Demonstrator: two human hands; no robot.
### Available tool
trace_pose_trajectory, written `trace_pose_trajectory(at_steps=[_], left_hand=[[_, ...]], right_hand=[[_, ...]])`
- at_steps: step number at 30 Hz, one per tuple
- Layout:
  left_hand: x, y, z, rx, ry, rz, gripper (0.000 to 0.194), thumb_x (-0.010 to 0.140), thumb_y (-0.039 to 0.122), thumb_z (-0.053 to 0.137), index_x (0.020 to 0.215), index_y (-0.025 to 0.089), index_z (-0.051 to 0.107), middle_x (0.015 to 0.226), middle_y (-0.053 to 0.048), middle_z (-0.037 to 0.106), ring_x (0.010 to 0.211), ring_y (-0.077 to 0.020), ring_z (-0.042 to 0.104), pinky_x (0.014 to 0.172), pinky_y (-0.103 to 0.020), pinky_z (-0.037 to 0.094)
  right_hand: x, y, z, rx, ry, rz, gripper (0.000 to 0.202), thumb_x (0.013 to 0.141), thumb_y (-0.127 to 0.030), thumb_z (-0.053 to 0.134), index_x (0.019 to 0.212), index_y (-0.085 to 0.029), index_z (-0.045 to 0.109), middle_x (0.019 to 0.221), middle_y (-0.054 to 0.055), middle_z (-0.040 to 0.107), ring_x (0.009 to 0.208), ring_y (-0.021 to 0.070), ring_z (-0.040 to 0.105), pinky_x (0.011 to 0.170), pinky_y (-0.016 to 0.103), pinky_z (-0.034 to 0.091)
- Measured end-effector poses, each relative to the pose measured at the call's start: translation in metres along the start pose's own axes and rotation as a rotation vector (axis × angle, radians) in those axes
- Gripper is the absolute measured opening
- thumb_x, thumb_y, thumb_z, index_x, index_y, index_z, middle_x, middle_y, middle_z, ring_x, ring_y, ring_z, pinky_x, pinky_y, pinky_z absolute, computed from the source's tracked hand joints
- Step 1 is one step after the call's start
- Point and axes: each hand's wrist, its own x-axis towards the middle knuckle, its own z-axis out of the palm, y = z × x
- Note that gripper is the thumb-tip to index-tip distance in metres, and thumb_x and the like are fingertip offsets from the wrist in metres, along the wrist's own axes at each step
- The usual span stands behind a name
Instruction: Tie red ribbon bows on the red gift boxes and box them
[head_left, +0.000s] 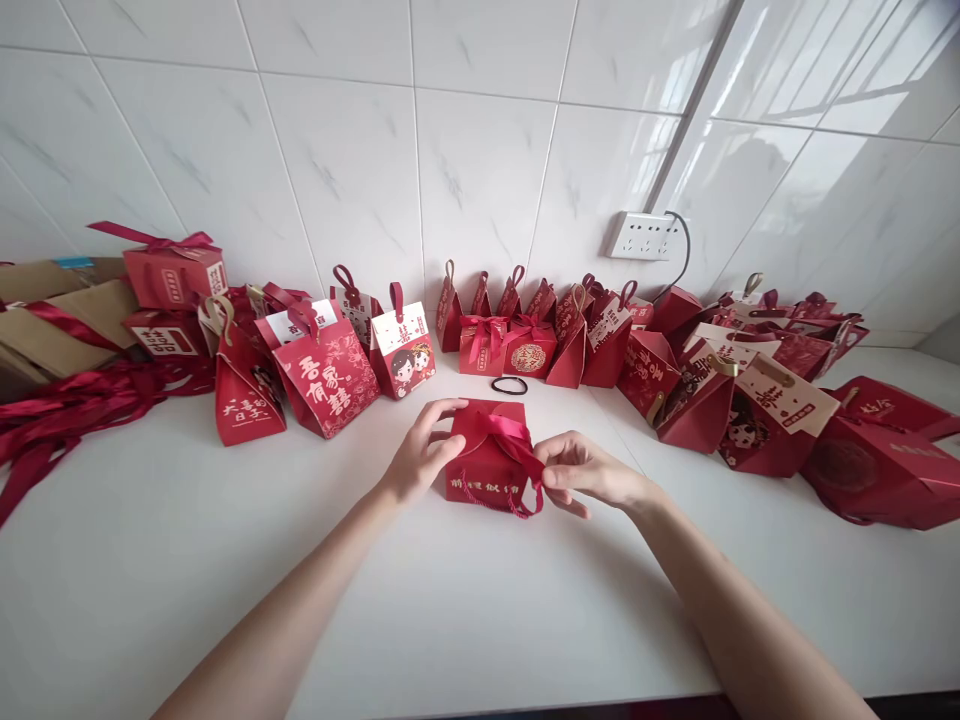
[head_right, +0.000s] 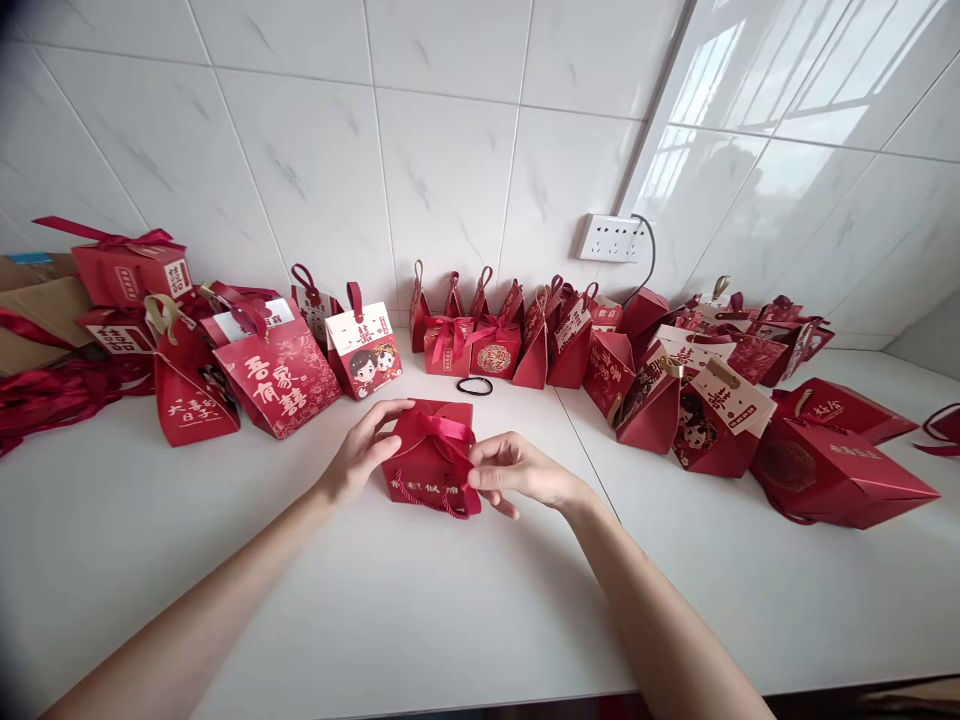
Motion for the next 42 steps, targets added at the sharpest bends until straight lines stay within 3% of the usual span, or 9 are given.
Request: trace_pose_trajectory(at_steps=[6, 8, 11, 13, 15, 20, 26, 34, 42], left_hand=[[-0.010, 0.025, 0.009, 0.239, -0.033, 0.173, 0.040, 0.072, 0.024, 0.053, 0.111, 0.023, 0.060, 0.140, -0.007, 0.040, 0.135, -0.0292, 0.029, 0.111, -0.045, 0.027], [-0.012, 0.032, 0.015, 0.261, -0.023, 0.176, 0.027, 0.070, 0.021, 0.054, 0.096, 0.022, 0.062, 0.132, -0.007, 0.047, 0.130, -0.0282, 0.036, 0.109, -0.043, 0.029], [-0.011, 0.037, 0.018, 0.167, 0.063, 0.065, 0.007, 0.073, 0.025, 0.057, 0.079, 0.020, 0.057, 0.108, -0.006, 0.059, 0.111, -0.0250, 0.052, 0.095, -0.037, 0.042], [-0.008, 0.035, 0.017, -0.010, 0.136, -0.036, 0.011, 0.077, 0.030, 0.054, 0.079, 0.019, 0.056, 0.091, -0.004, 0.061, 0.090, -0.0202, 0.059, 0.078, -0.031, 0.048], [-0.003, 0.032, 0.013, -0.212, 0.228, -0.102, 0.013, 0.077, 0.031, 0.051, 0.075, 0.018, 0.055, 0.074, 0.000, 0.058, 0.069, -0.0147, 0.057, 0.062, -0.026, 0.046], [0.008, 0.023, 0.000, -0.523, 0.488, -0.208, 0.013, 0.071, 0.028, 0.051, 0.064, 0.017, 0.048, 0.059, 0.002, 0.052, 0.045, -0.0072, 0.042, 0.046, -0.022, 0.036], [0.012, 0.013, -0.009, -0.493, 0.652, -0.281, 0.014, 0.078, 0.029, 0.049, 0.069, 0.017, 0.047, 0.062, 0.004, 0.049, 0.038, -0.0036, 0.038, 0.042, -0.020, 0.033], [0.011, 0.009, -0.010, -0.415, 0.706, -0.318, 0.020, 0.085, 0.033, 0.050, 0.071, 0.020, 0.045, 0.049, 0.011, 0.027, 0.036, -0.0039, 0.030, 0.044, -0.019, 0.033], [0.014, 0.004, -0.014, -0.345, 0.724, -0.316, 0.018, 0.084, 0.027, 0.047, 0.068, 0.019, 0.045, 0.051, 0.009, 0.035, 0.036, -0.0046, 0.033, 0.045, -0.020, 0.036]], right_hand=[[0.001, -0.005, 0.016, -0.080, -0.068, 0.057, 0.033, 0.070, -0.038, 0.075, 0.058, -0.015, 0.054, 0.042, -0.007, 0.047, 0.033, 0.0045, 0.040, 0.031, 0.017, 0.027], [0.001, -0.005, 0.020, -0.078, -0.110, 0.066, 0.033, 0.070, -0.036, 0.075, 0.057, -0.016, 0.053, 0.043, -0.007, 0.048, 0.033, 0.0044, 0.040, 0.031, 0.017, 0.028], [0.000, -0.003, 0.019, 0.013, -0.167, 0.042, 0.030, 0.073, -0.031, 0.072, 0.057, -0.016, 0.052, 0.041, -0.007, 0.045, 0.033, 0.0046, 0.038, 0.033, 0.018, 0.028], [0.000, -0.001, 0.013, 0.110, -0.177, 0.010, 0.026, 0.074, -0.028, 0.070, 0.058, -0.015, 0.053, 0.042, -0.008, 0.042, 0.034, 0.0047, 0.036, 0.035, 0.019, 0.025], [-0.001, 0.002, 0.004, 0.182, -0.162, -0.025, 0.028, 0.073, -0.028, 0.068, 0.055, -0.016, 0.049, 0.042, -0.009, 0.037, 0.034, 0.0043, 0.032, 0.037, 0.020, 0.023], [-0.005, 0.004, -0.017, 0.231, -0.114, -0.083, 0.031, 0.071, -0.029, 0.063, 0.050, -0.017, 0.043, 0.039, -0.011, 0.028, 0.035, 0.0032, 0.023, 0.043, 0.023, 0.023], [-0.012, 0.001, -0.024, 0.247, -0.119, -0.086, 0.023, 0.069, -0.025, 0.062, 0.054, -0.015, 0.049, 0.037, -0.010, 0.029, 0.034, 0.0034, 0.019, 0.041, 0.022, 0.016], [-0.009, 0.006, -0.034, 0.272, -0.080, -0.080, 0.022, 0.066, -0.023, 0.056, 0.050, -0.019, 0.041, 0.039, -0.011, 0.024, 0.036, 0.0039, 0.013, 0.041, 0.023, 0.015], [-0.016, 0.013, -0.043, 0.265, -0.122, -0.062, 0.026, 0.064, -0.024, 0.060, 0.048, -0.019, 0.041, 0.037, -0.010, 0.027, 0.034, 0.0047, 0.016, 0.039, 0.022, 0.015]])
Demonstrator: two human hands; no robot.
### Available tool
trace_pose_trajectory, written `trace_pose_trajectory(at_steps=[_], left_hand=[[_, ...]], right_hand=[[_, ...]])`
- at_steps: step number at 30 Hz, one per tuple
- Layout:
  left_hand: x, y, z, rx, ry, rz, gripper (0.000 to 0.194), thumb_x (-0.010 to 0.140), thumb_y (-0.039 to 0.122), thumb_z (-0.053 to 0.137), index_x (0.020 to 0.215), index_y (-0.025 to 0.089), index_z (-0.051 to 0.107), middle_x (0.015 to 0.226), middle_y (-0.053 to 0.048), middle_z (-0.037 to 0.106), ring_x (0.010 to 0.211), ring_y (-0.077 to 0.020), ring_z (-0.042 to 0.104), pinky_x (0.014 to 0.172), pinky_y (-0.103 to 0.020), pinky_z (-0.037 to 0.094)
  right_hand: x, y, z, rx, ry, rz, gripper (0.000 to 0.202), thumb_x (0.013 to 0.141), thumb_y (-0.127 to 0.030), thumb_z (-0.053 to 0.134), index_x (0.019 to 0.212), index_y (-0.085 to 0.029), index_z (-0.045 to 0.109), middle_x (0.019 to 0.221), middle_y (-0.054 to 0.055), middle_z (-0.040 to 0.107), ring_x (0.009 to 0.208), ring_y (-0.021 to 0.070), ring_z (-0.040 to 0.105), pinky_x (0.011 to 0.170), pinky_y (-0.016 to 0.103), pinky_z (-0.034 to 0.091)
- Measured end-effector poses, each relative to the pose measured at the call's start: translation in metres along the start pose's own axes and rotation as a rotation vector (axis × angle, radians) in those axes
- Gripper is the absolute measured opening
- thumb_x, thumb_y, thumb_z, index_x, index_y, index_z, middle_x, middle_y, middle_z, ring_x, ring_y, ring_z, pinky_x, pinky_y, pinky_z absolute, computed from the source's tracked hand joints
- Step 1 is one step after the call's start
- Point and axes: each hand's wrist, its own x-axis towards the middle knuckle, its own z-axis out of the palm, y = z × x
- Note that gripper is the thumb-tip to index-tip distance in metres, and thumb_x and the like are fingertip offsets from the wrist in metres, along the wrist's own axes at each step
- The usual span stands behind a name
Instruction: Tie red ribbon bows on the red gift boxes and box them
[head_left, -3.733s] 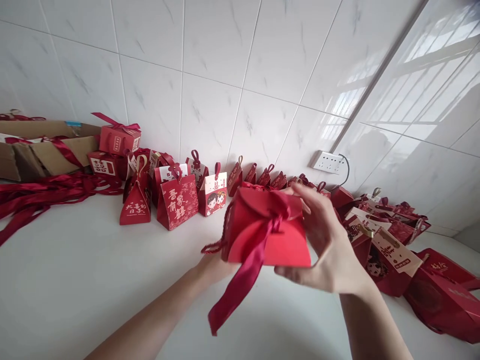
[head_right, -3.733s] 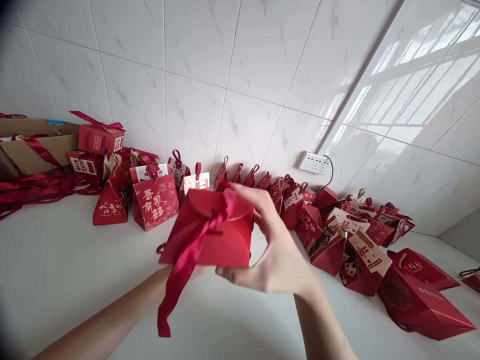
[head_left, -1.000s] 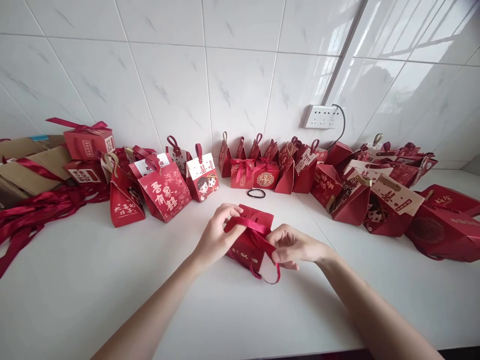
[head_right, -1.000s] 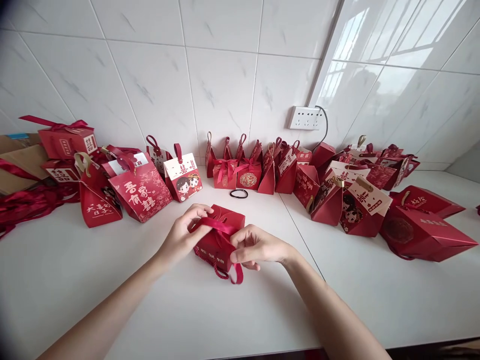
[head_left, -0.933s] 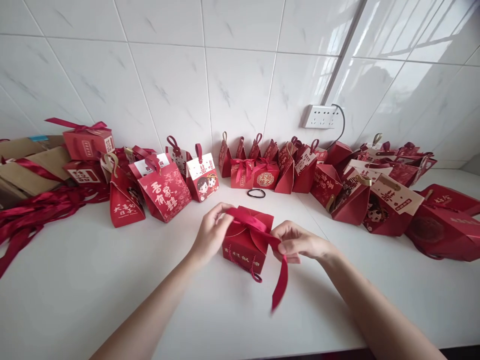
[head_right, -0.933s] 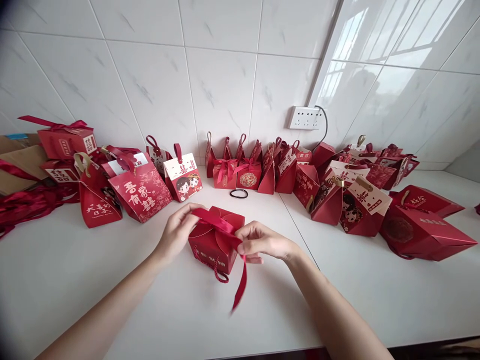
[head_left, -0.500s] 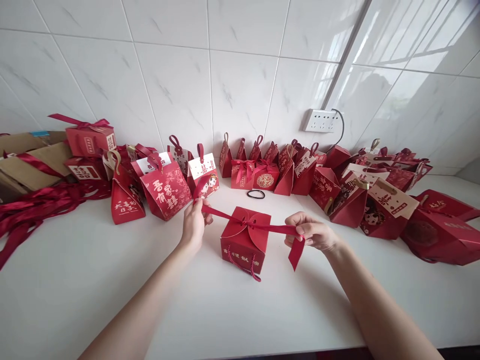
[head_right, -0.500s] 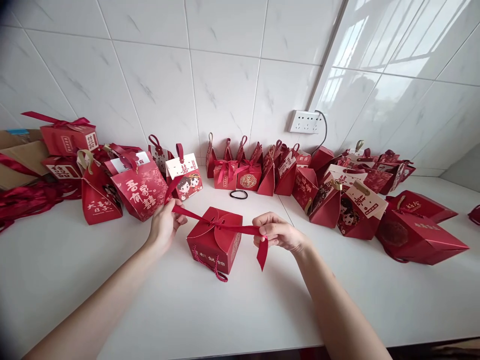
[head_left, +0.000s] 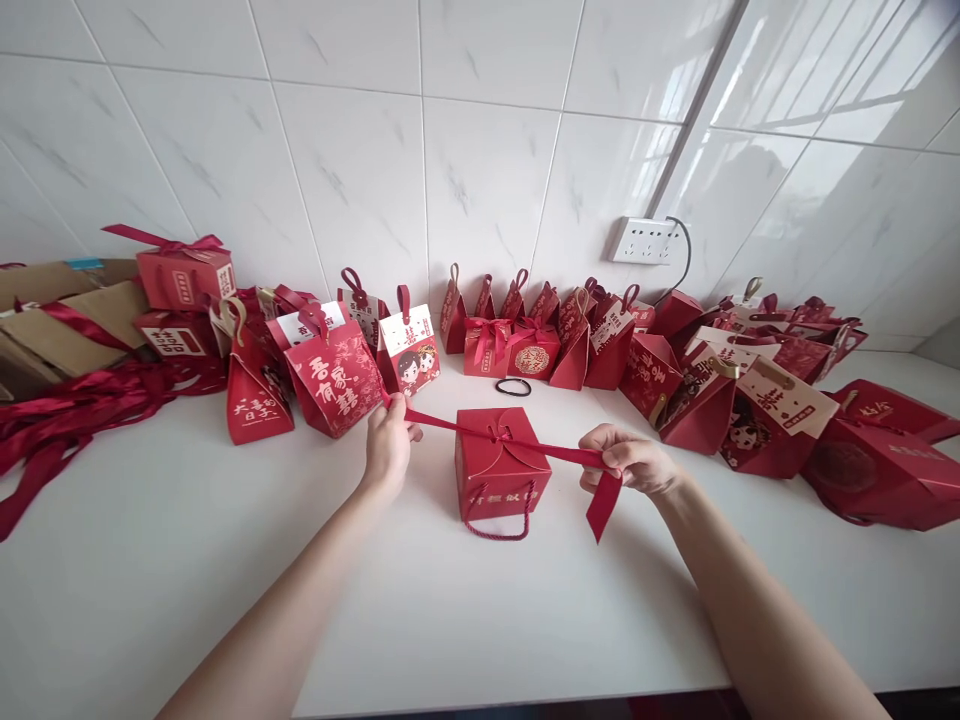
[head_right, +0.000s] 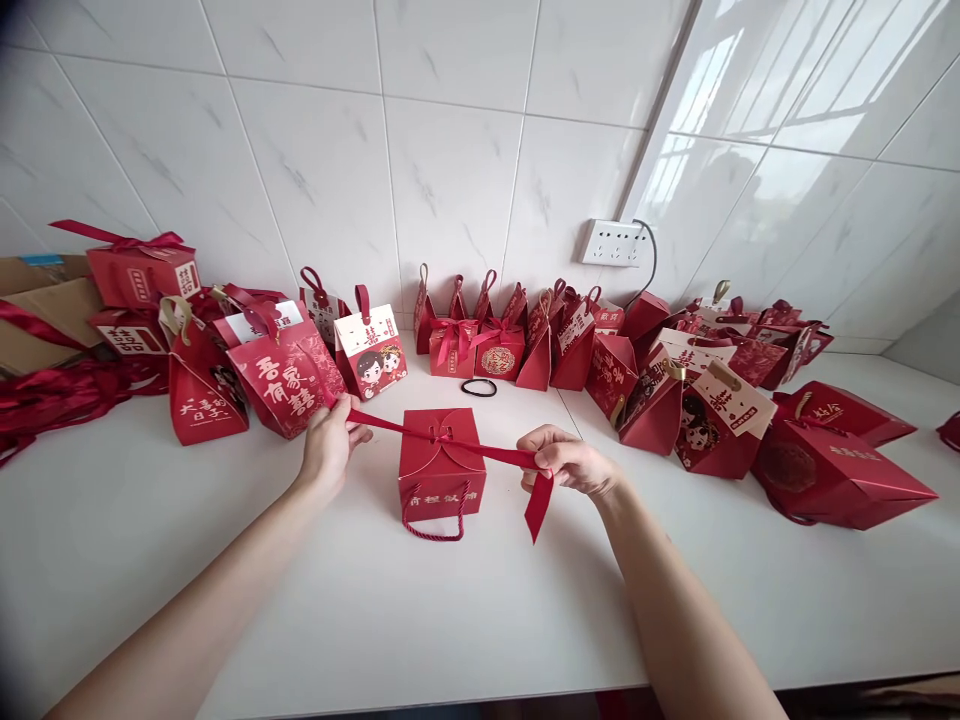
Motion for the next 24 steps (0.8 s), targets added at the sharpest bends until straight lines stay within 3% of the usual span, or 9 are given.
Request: trace_pose_trajectory(at_steps=[5, 9, 12, 14, 16, 18, 21, 24], left_hand=[[0.004, 0.005, -0.003, 0.043, -0.042, -0.045, 0.014, 0.076, 0.019, 0.050, 0.063, 0.018, 0.047, 0.044, 0.009, 0.033, 0.033, -0.0054, 0.034, 0.039, -0.019, 0.030], [0.006, 0.001, -0.004, -0.001, -0.099, -0.025, 0.013, 0.079, 0.028, 0.049, 0.069, 0.019, 0.051, 0.042, 0.010, 0.030, 0.032, -0.0066, 0.035, 0.042, -0.021, 0.035], [0.003, -0.003, -0.001, -0.034, -0.138, 0.018, 0.021, 0.080, 0.038, 0.048, 0.073, 0.019, 0.053, 0.049, 0.006, 0.044, 0.042, -0.0099, 0.049, 0.052, -0.025, 0.044], [-0.002, -0.006, 0.002, -0.042, -0.233, 0.057, 0.027, 0.078, 0.045, 0.052, 0.075, 0.018, 0.057, 0.067, -0.001, 0.061, 0.063, -0.0156, 0.062, 0.063, -0.029, 0.049], [-0.008, -0.008, 0.005, -0.045, -0.431, 0.092, 0.034, 0.077, 0.050, 0.054, 0.079, 0.018, 0.062, 0.088, -0.008, 0.069, 0.089, -0.0222, 0.064, 0.075, -0.033, 0.050], [-0.014, -0.008, 0.006, -0.034, -0.619, 0.109, 0.038, 0.077, 0.053, 0.055, 0.084, 0.017, 0.065, 0.093, -0.010, 0.071, 0.097, -0.0247, 0.063, 0.080, -0.035, 0.050], [-0.020, -0.006, 0.005, 0.005, -0.644, 0.061, 0.039, 0.079, 0.052, 0.051, 0.088, 0.016, 0.064, 0.057, -0.003, 0.066, 0.060, -0.0201, 0.065, 0.061, -0.032, 0.051], [-0.021, -0.004, 0.001, 0.036, -0.586, 0.019, 0.040, 0.081, 0.054, 0.044, 0.082, 0.017, 0.060, 0.030, 0.006, 0.042, 0.027, -0.0153, 0.044, 0.037, -0.027, 0.038]], right_hand=[[-0.001, -0.005, 0.003, -0.011, 0.024, -0.100, 0.035, 0.071, -0.037, 0.065, 0.049, -0.016, 0.048, 0.037, -0.011, 0.024, 0.035, 0.0031, 0.011, 0.042, 0.022, 0.019], [-0.003, -0.005, 0.015, -0.071, -0.129, -0.064, 0.033, 0.065, -0.041, 0.075, 0.053, -0.013, 0.062, 0.038, -0.005, 0.042, 0.035, 0.0049, 0.026, 0.040, 0.022, 0.022], [-0.002, -0.003, 0.022, -0.100, -0.374, 0.020, 0.022, 0.065, -0.030, 0.077, 0.061, -0.010, 0.070, 0.044, 0.002, 0.054, 0.038, 0.0066, 0.038, 0.039, 0.021, 0.027], [0.000, -0.002, 0.025, -0.073, -0.407, 0.003, 0.017, 0.069, -0.026, 0.074, 0.065, -0.010, 0.071, 0.048, 0.002, 0.056, 0.042, 0.0078, 0.043, 0.042, 0.021, 0.033], [0.004, -0.003, 0.026, -0.016, -0.301, -0.085, 0.019, 0.071, -0.028, 0.072, 0.062, -0.013, 0.067, 0.052, 0.001, 0.055, 0.050, 0.0111, 0.051, 0.050, 0.023, 0.042], [0.008, -0.005, 0.026, 0.051, -0.166, -0.193, 0.024, 0.076, -0.035, 0.066, 0.061, -0.017, 0.062, 0.061, 0.000, 0.057, 0.066, 0.0145, 0.059, 0.065, 0.028, 0.049], [0.014, -0.009, 0.027, 0.179, 0.205, -0.333, 0.019, 0.079, -0.033, 0.064, 0.065, -0.021, 0.061, 0.070, 0.000, 0.060, 0.083, 0.0158, 0.062, 0.082, 0.030, 0.050], [0.017, -0.013, 0.027, 0.221, 0.603, -0.382, 0.012, 0.071, -0.029, 0.071, 0.066, -0.021, 0.062, 0.068, 0.001, 0.061, 0.078, 0.0177, 0.062, 0.076, 0.032, 0.053]])
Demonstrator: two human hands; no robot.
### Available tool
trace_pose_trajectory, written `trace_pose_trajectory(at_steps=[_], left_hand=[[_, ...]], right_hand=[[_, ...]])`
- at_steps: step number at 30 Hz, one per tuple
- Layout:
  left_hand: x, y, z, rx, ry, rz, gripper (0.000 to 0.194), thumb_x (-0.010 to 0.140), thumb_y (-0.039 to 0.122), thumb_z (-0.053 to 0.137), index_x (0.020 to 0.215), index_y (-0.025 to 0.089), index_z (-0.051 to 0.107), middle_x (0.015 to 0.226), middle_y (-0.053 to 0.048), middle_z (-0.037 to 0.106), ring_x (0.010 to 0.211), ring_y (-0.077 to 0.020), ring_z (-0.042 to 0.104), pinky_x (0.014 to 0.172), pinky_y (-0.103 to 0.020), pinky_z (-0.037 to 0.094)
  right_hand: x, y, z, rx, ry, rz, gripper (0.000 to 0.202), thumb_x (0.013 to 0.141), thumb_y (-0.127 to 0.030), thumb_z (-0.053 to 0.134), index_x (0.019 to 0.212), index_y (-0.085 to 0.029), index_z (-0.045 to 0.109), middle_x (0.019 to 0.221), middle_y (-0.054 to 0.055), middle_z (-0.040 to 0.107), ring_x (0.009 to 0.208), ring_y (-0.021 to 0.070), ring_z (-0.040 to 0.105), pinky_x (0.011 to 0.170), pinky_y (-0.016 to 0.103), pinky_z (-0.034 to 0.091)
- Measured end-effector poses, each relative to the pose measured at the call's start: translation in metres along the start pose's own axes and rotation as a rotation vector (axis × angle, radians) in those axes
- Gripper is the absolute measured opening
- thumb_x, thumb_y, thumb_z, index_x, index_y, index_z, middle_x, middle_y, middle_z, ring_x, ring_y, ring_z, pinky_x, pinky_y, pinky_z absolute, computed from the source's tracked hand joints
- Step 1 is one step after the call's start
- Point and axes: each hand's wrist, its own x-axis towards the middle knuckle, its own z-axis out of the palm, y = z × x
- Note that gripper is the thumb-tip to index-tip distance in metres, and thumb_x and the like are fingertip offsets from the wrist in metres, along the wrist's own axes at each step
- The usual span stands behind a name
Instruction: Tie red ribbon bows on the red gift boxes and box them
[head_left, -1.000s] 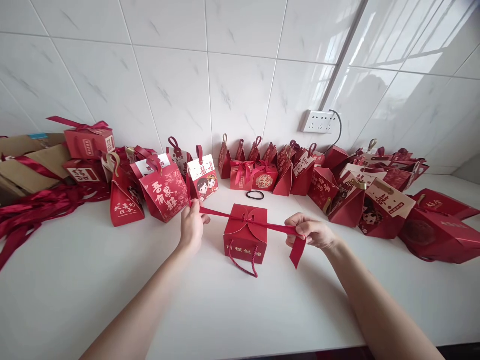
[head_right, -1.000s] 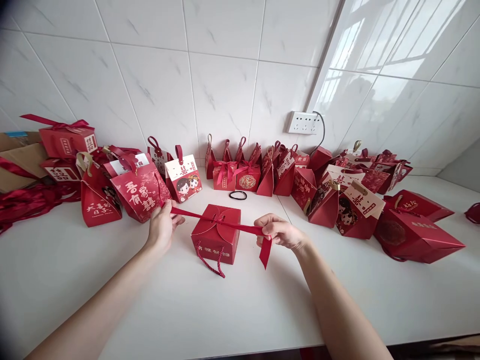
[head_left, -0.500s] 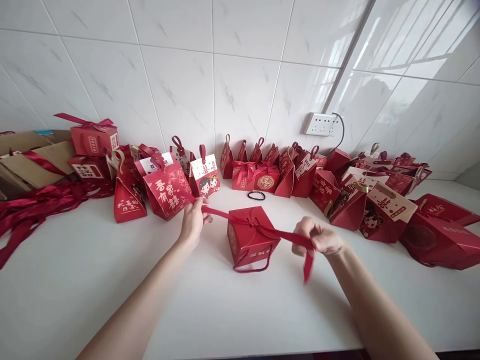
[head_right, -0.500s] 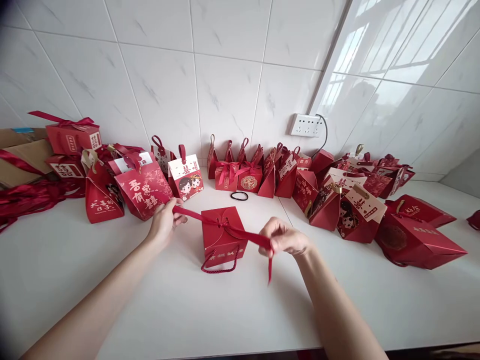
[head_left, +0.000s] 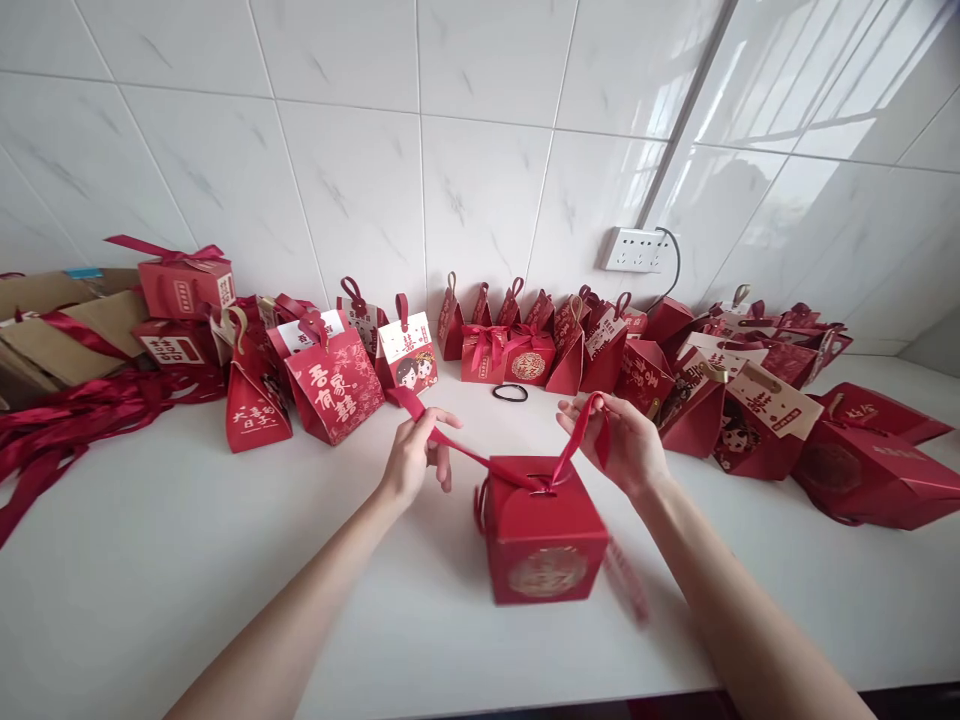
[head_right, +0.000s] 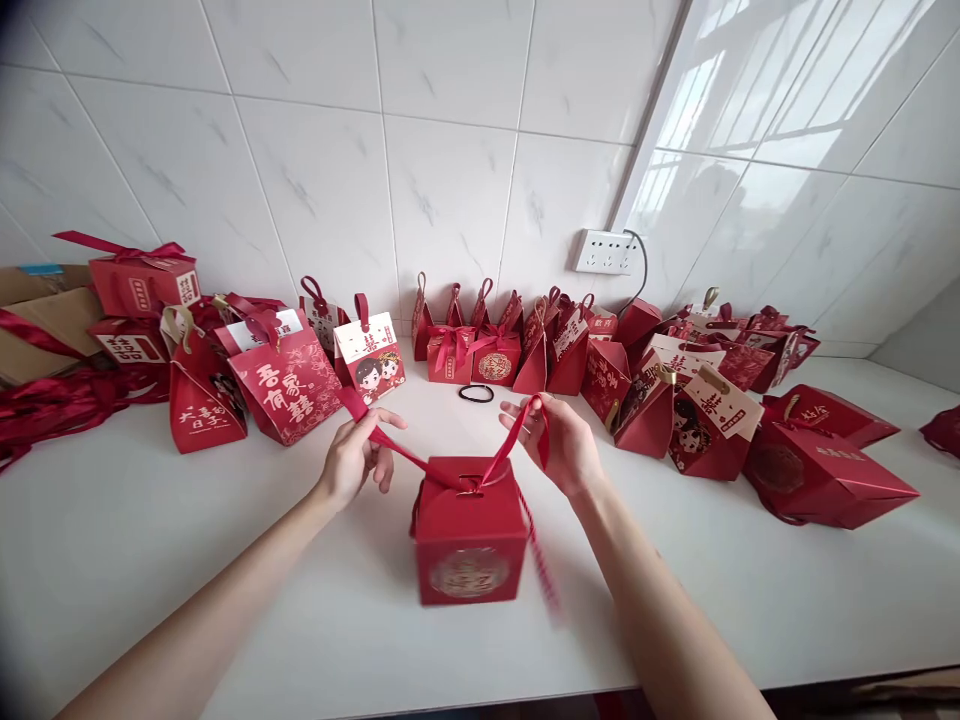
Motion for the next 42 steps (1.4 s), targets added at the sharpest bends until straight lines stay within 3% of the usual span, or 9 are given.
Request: trace_pose_trajectory(at_steps=[3, 6, 10, 13, 15, 22, 27, 34, 42], left_hand=[[0.000, 0.002, -0.002, -0.016, 0.036, 0.075, 0.037, 0.081, 0.052, 0.046, 0.067, 0.019, 0.055, 0.029, 0.006, 0.039, 0.027, -0.0145, 0.045, 0.037, -0.026, 0.038], [0.000, 0.002, -0.001, -0.064, 0.058, 0.143, 0.035, 0.079, 0.049, 0.050, 0.063, 0.019, 0.053, 0.034, 0.004, 0.045, 0.034, -0.0155, 0.052, 0.042, -0.027, 0.042], [-0.001, 0.003, 0.000, -0.099, 0.110, 0.209, 0.034, 0.078, 0.047, 0.052, 0.060, 0.019, 0.053, 0.035, 0.004, 0.044, 0.032, -0.0147, 0.049, 0.039, -0.028, 0.041], [0.000, 0.004, -0.001, -0.105, 0.166, 0.250, 0.034, 0.077, 0.044, 0.053, 0.054, 0.019, 0.051, 0.036, 0.003, 0.043, 0.030, -0.0127, 0.046, 0.037, -0.027, 0.040], [0.000, 0.006, -0.002, -0.113, 0.200, 0.273, 0.034, 0.076, 0.043, 0.055, 0.052, 0.019, 0.050, 0.038, 0.004, 0.043, 0.031, -0.0113, 0.044, 0.037, -0.027, 0.040], [-0.002, 0.011, -0.004, -0.148, 0.296, 0.368, 0.032, 0.079, 0.043, 0.051, 0.056, 0.020, 0.048, 0.038, 0.003, 0.044, 0.034, -0.0134, 0.048, 0.036, -0.025, 0.037], [0.000, 0.009, -0.006, -0.105, 0.422, 0.376, 0.031, 0.080, 0.043, 0.049, 0.058, 0.020, 0.047, 0.039, 0.004, 0.043, 0.035, -0.0133, 0.050, 0.037, -0.024, 0.039], [0.007, 0.008, -0.010, -0.144, 0.393, 0.244, 0.026, 0.076, 0.043, 0.048, 0.065, 0.019, 0.049, 0.040, 0.004, 0.047, 0.037, -0.0155, 0.054, 0.034, -0.023, 0.036], [0.010, 0.006, -0.005, -0.108, 0.342, 0.055, 0.024, 0.073, 0.040, 0.051, 0.076, 0.017, 0.053, 0.042, 0.004, 0.048, 0.037, -0.0145, 0.051, 0.033, -0.022, 0.036]], right_hand=[[0.001, -0.004, 0.002, -0.081, 0.127, -0.108, 0.014, 0.071, -0.030, 0.071, 0.065, -0.021, 0.061, 0.068, 0.000, 0.058, 0.073, 0.0161, 0.059, 0.071, 0.030, 0.052], [-0.004, -0.014, 0.003, -0.119, 0.113, -0.197, 0.017, 0.070, -0.029, 0.068, 0.060, -0.021, 0.057, 0.065, -0.001, 0.051, 0.065, 0.0132, 0.052, 0.065, 0.026, 0.049], [-0.014, -0.029, 0.000, -0.153, -0.191, -0.196, 0.026, 0.066, -0.030, 0.060, 0.046, -0.020, 0.047, 0.054, 0.000, 0.038, 0.053, 0.0134, 0.041, 0.049, 0.027, 0.036], [-0.017, -0.035, -0.008, -0.277, -0.474, -0.047, 0.033, 0.062, -0.031, 0.059, 0.038, -0.019, 0.040, 0.049, 0.000, 0.035, 0.047, 0.0129, 0.039, 0.047, 0.028, 0.031], [-0.016, -0.036, -0.012, -0.354, -0.521, -0.002, 0.036, 0.061, -0.032, 0.060, 0.037, -0.019, 0.037, 0.047, 0.000, 0.035, 0.046, 0.0128, 0.038, 0.048, 0.029, 0.031], [-0.010, -0.030, -0.004, -0.265, -0.115, -0.167, 0.029, 0.063, -0.034, 0.063, 0.044, -0.021, 0.045, 0.052, 0.000, 0.040, 0.052, 0.0158, 0.043, 0.052, 0.031, 0.036], [-0.011, -0.027, -0.002, -0.221, -0.168, -0.164, 0.035, 0.061, -0.034, 0.059, 0.039, -0.022, 0.035, 0.048, 0.000, 0.034, 0.050, 0.0165, 0.041, 0.049, 0.030, 0.036], [-0.011, -0.025, -0.006, -0.257, -0.325, -0.106, 0.040, 0.064, -0.040, 0.065, 0.041, -0.020, 0.038, 0.050, -0.001, 0.036, 0.049, 0.0140, 0.039, 0.050, 0.030, 0.036], [-0.011, -0.022, -0.006, -0.105, -0.157, -0.171, 0.041, 0.063, -0.041, 0.070, 0.047, -0.021, 0.038, 0.055, -0.005, 0.027, 0.049, 0.0112, 0.027, 0.052, 0.029, 0.036]])
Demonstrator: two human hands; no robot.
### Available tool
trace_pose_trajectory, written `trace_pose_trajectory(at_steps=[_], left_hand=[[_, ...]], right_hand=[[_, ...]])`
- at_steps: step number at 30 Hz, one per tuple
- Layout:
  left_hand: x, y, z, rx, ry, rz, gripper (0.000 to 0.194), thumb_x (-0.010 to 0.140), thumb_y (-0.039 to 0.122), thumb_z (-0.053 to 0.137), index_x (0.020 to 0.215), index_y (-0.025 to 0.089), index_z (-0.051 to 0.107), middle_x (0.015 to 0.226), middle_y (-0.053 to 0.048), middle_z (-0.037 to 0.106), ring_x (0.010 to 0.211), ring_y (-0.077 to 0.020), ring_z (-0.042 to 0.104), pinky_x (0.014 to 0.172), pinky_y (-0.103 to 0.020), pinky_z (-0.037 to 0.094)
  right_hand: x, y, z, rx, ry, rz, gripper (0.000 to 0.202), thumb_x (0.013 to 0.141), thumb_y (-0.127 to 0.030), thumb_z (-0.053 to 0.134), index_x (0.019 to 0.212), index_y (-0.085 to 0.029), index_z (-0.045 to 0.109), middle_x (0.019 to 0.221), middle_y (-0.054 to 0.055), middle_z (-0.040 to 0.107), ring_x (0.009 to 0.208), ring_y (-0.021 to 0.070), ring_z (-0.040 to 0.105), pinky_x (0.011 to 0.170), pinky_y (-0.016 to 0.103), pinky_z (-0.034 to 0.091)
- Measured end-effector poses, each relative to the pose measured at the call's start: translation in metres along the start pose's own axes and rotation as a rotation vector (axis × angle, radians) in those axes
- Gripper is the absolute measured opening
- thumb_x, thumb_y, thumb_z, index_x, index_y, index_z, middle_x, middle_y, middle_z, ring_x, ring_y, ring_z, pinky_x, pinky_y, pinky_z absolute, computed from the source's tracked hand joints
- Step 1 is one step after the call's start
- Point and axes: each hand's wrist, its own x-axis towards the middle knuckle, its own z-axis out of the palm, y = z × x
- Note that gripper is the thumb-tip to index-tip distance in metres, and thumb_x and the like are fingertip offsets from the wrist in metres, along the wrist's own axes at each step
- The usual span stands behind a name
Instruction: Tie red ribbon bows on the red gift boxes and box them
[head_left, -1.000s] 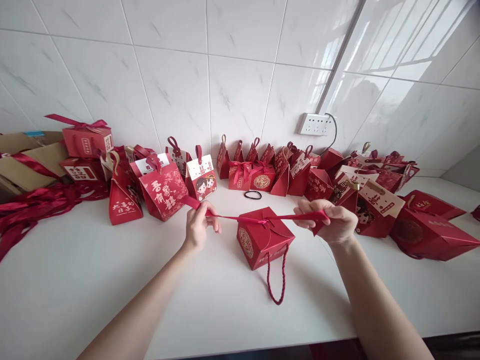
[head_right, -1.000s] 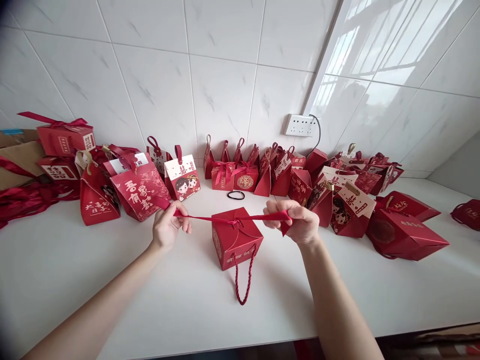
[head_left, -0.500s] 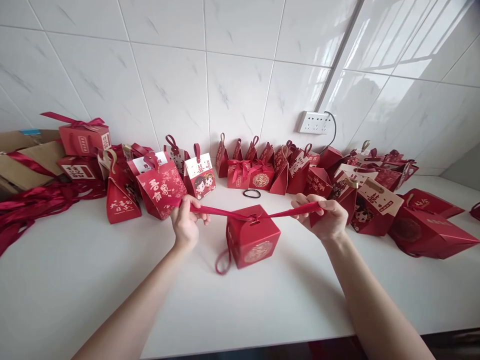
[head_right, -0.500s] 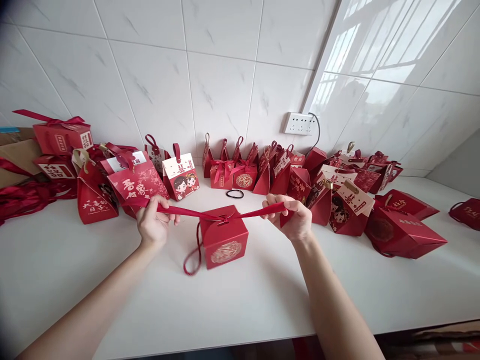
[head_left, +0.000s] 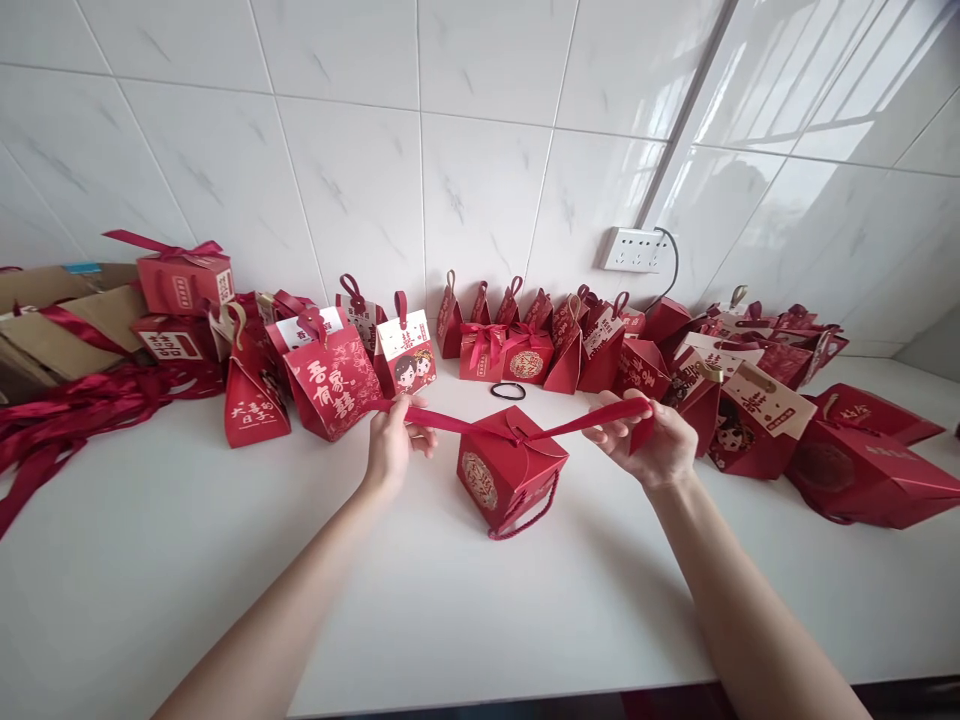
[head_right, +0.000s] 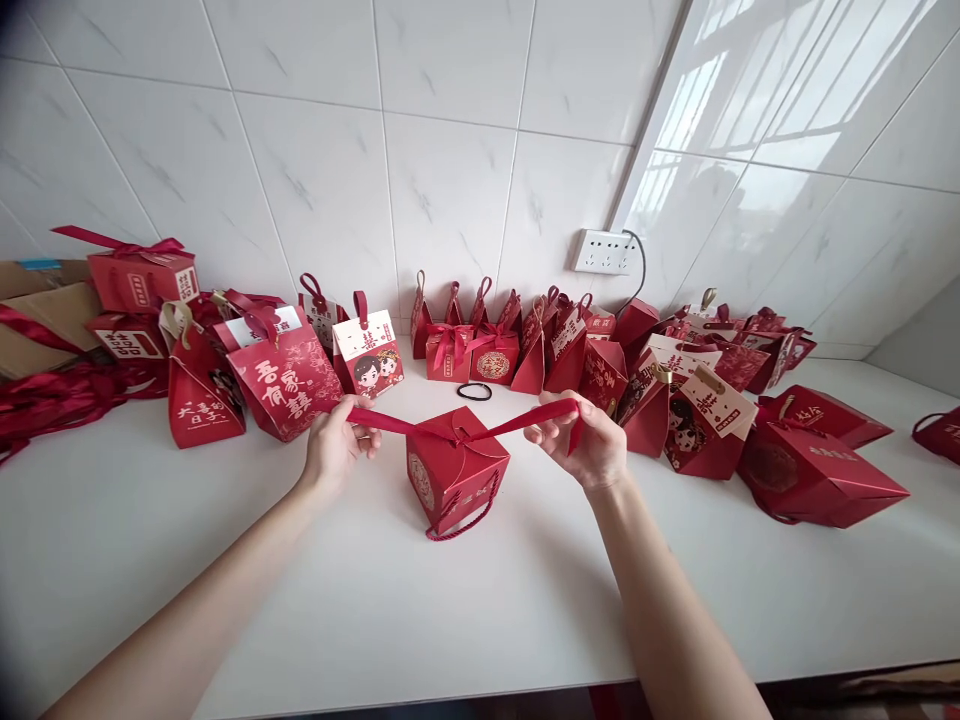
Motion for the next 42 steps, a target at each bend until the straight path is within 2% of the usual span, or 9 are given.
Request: trace_pose_trajectory(at_steps=[5, 8, 11, 14, 18, 20, 22, 29, 42], left_hand=[[0.004, 0.002, -0.004, -0.010, 0.132, 0.065, 0.022, 0.074, 0.038, 0.050, 0.084, 0.019, 0.049, 0.059, 0.003, 0.052, 0.042, -0.0130, 0.053, 0.035, -0.023, 0.039], [0.005, 0.001, -0.006, 0.089, 0.266, 0.228, 0.036, 0.071, 0.031, 0.057, 0.103, 0.021, 0.044, 0.094, -0.004, 0.055, 0.067, -0.0160, 0.061, 0.051, -0.028, 0.050], [0.000, -0.001, -0.002, 0.399, 0.338, 0.532, 0.050, 0.069, 0.023, 0.062, 0.114, 0.018, 0.040, 0.121, -0.015, 0.046, 0.109, -0.0258, 0.053, 0.091, -0.040, 0.047], [-0.013, -0.005, 0.006, 0.706, 0.288, 0.894, 0.051, 0.070, 0.022, 0.065, 0.116, 0.014, 0.045, 0.125, -0.019, 0.045, 0.125, -0.0314, 0.039, 0.106, -0.047, 0.029], [-0.036, -0.007, 0.021, 0.953, 0.078, 1.171, 0.022, 0.074, 0.025, 0.066, 0.096, 0.024, 0.063, 0.124, -0.012, 0.050, 0.122, -0.0312, 0.044, 0.098, -0.046, 0.031], [-0.045, -0.007, 0.027, 1.012, -0.039, 1.154, 0.007, 0.079, 0.024, 0.061, 0.073, 0.024, 0.065, 0.118, -0.008, 0.056, 0.119, -0.0305, 0.047, 0.095, -0.046, 0.028], [-0.049, -0.006, 0.031, 1.026, -0.102, 1.063, 0.018, 0.081, 0.021, 0.057, 0.063, 0.021, 0.063, 0.112, -0.006, 0.061, 0.114, -0.0292, 0.052, 0.092, -0.046, 0.027], [-0.050, 0.006, 0.027, 1.021, -0.321, 0.647, 0.009, 0.076, 0.020, 0.056, 0.073, 0.023, 0.065, 0.118, -0.005, 0.059, 0.111, -0.0263, 0.053, 0.095, -0.048, 0.027], [-0.047, 0.014, 0.030, 0.830, -0.439, 0.427, 0.002, 0.074, 0.023, 0.059, 0.074, 0.021, 0.060, 0.115, -0.006, 0.059, 0.116, -0.0265, 0.052, 0.103, -0.049, 0.028]], right_hand=[[-0.001, -0.001, -0.011, 0.090, -0.277, -0.056, 0.063, 0.076, -0.062, 0.057, 0.037, -0.020, 0.028, 0.048, -0.004, 0.021, 0.045, 0.0123, 0.026, 0.047, 0.027, 0.033], [0.003, 0.006, -0.004, -0.225, -0.033, -0.090, 0.057, 0.083, -0.058, 0.053, 0.041, -0.021, 0.041, 0.052, -0.003, 0.033, 0.049, 0.0124, 0.033, 0.050, 0.028, 0.036], [0.005, 0.016, 0.016, -0.545, 0.117, -0.090, 0.031, 0.078, -0.045, 0.068, 0.058, -0.021, 0.063, 0.069, 0.002, 0.053, 0.066, 0.0155, 0.047, 0.063, 0.030, 0.041], [0.001, 0.023, 0.037, -0.785, 0.016, -0.127, 0.011, 0.077, -0.033, 0.071, 0.074, -0.022, 0.072, 0.081, 0.005, 0.059, 0.077, 0.0189, 0.053, 0.068, 0.031, 0.042], [-0.005, 0.028, 0.051, -1.129, -0.114, -0.217, 0.012, 0.083, -0.027, 0.062, 0.086, -0.024, 0.073, 0.088, 0.006, 0.058, 0.069, 0.0166, 0.055, 0.063, 0.032, 0.045], [-0.006, 0.030, 0.052, -1.189, -0.137, -0.214, 0.013, 0.084, -0.025, 0.059, 0.085, -0.023, 0.072, 0.087, 0.006, 0.059, 0.065, 0.0154, 0.055, 0.061, 0.031, 0.046], [-0.005, 0.032, 0.053, -1.220, -0.165, -0.202, 0.015, 0.086, -0.023, 0.057, 0.084, -0.023, 0.072, 0.088, 0.006, 0.061, 0.066, 0.0157, 0.058, 0.062, 0.031, 0.047], [-0.006, 0.026, 0.061, -1.262, -0.260, -0.139, 0.016, 0.085, -0.016, 0.053, 0.076, -0.020, 0.066, 0.084, 0.003, 0.059, 0.062, 0.0118, 0.055, 0.061, 0.027, 0.046], [-0.011, 0.038, 0.062, -1.150, -0.207, -0.154, 0.011, 0.086, -0.015, 0.046, 0.078, -0.020, 0.050, 0.082, 0.001, 0.053, 0.069, 0.0123, 0.050, 0.065, 0.026, 0.042]])
